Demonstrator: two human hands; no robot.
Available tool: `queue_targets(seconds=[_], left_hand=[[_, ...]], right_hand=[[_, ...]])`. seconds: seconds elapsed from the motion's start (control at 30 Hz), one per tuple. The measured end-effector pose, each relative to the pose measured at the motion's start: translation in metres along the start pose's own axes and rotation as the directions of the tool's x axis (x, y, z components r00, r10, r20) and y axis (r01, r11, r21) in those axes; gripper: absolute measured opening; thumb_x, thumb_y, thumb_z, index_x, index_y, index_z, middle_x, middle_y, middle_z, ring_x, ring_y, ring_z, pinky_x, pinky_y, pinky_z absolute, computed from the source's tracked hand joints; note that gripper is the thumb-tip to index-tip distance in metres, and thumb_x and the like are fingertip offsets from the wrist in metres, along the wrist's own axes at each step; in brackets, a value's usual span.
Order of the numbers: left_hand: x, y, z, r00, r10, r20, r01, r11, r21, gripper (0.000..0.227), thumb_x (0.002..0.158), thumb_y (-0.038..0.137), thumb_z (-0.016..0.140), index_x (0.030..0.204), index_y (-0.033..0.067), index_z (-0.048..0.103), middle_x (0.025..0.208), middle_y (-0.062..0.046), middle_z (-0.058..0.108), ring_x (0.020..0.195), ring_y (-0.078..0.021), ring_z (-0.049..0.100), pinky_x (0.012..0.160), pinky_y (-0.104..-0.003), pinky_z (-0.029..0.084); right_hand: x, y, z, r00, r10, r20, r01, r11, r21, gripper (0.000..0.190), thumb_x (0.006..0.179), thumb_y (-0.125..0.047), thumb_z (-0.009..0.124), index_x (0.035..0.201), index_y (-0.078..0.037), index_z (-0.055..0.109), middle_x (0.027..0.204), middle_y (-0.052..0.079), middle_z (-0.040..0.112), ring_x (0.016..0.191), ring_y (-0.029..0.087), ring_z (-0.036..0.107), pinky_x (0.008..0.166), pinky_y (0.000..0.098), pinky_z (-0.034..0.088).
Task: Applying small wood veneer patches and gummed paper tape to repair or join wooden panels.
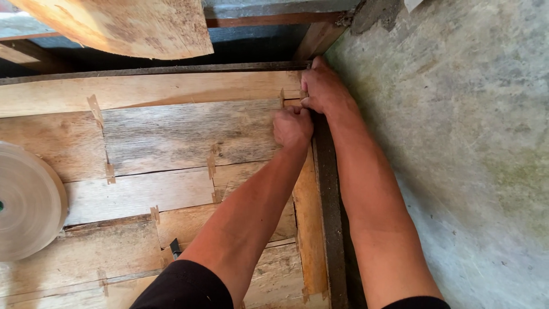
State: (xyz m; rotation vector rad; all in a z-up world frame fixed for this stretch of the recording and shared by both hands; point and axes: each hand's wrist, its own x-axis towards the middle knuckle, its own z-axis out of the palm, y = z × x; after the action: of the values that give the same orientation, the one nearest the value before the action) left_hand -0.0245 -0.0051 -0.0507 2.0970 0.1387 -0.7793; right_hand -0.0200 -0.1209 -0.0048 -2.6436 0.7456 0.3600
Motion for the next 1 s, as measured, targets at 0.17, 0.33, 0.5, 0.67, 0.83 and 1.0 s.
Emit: queue_targets(seconds=[0.17,0.33,0.5,0.67,0.83,1.0], left_hand=[[-0.007,-0.004,-0.002,0.990,0.138,0.009,-0.139,0.989,0.046,0.018,0.085,0.031,0.073,0.096,0.0194,0.082,0.090,-0.011,0.078,0.084,-0.0315,0.073,0.078,-0.046,0.056],[-0.010,-0.018,-0.015,0.955,0.285,0.079,-0.287,0.958,0.008,0.018,0.088,0.031,0.072,0.096,0.0179,0.081,0.086,-0.009,0.077,0.078,-0.0295,0.073,0.074,-0.045,0.057],[-0.025,-0.050,-0.047,0.835,0.549,-0.007,-0.543,0.823,-0.165,0.014,0.093,0.023,0.073,0.091,0.0094,0.076,0.078,-0.005,0.074,0.068,-0.0164,0.070,0.060,-0.032,0.057],[-0.078,-0.058,-0.153,0.798,0.556,-0.232,-0.596,0.671,-0.441,0.009,0.103,0.013,0.068,0.104,0.0042,0.070,0.088,-0.006,0.069,0.077,-0.0112,0.065,0.065,-0.023,0.056],[-0.119,-0.061,-0.252,0.602,0.634,-0.486,-0.773,0.309,-0.554,0.011,0.107,0.007,0.062,0.117,0.0021,0.063,0.100,-0.008,0.072,0.084,-0.0114,0.072,0.074,-0.026,0.065],[-0.123,-0.108,-0.328,0.375,0.810,-0.451,-0.917,0.396,-0.053,0.027,0.103,0.003,0.069,0.128,0.0014,0.057,0.114,-0.013,0.067,0.094,-0.0149,0.067,0.081,-0.024,0.059]], right_hand=[[0.002,0.008,0.007,1.000,-0.027,-0.008,0.027,0.999,-0.027,0.035,0.066,-0.009,0.093,0.089,-0.005,0.067,0.122,0.017,0.054,0.109,0.037,0.061,0.087,0.0459,0.054],[-0.002,0.001,0.009,1.000,-0.017,-0.017,0.016,0.997,-0.078,0.036,0.068,-0.008,0.093,0.093,-0.004,0.066,0.125,0.018,0.053,0.112,0.039,0.059,0.089,0.0467,0.053],[-0.011,-0.018,0.000,0.996,0.091,0.023,-0.088,0.991,-0.105,0.039,0.075,-0.009,0.090,0.101,-0.004,0.063,0.131,0.017,0.047,0.118,0.039,0.052,0.095,0.0497,0.049],[-0.021,-0.012,0.009,0.994,-0.002,-0.109,-0.007,0.996,-0.083,0.039,0.077,-0.009,0.088,0.105,-0.003,0.062,0.126,0.019,0.047,0.119,0.040,0.048,0.099,0.0505,0.045],[-0.047,-0.010,0.033,0.973,0.016,-0.230,-0.023,0.999,-0.027,0.029,0.082,-0.008,0.082,0.105,-0.005,0.065,0.123,0.017,0.049,0.117,0.040,0.048,0.100,0.0499,0.045],[-0.048,0.031,0.090,0.866,-0.060,-0.496,0.138,0.983,0.121,0.046,0.092,0.004,0.069,0.136,-0.005,0.064,0.141,0.013,0.051,0.128,0.037,0.050,0.106,0.0442,0.047]])
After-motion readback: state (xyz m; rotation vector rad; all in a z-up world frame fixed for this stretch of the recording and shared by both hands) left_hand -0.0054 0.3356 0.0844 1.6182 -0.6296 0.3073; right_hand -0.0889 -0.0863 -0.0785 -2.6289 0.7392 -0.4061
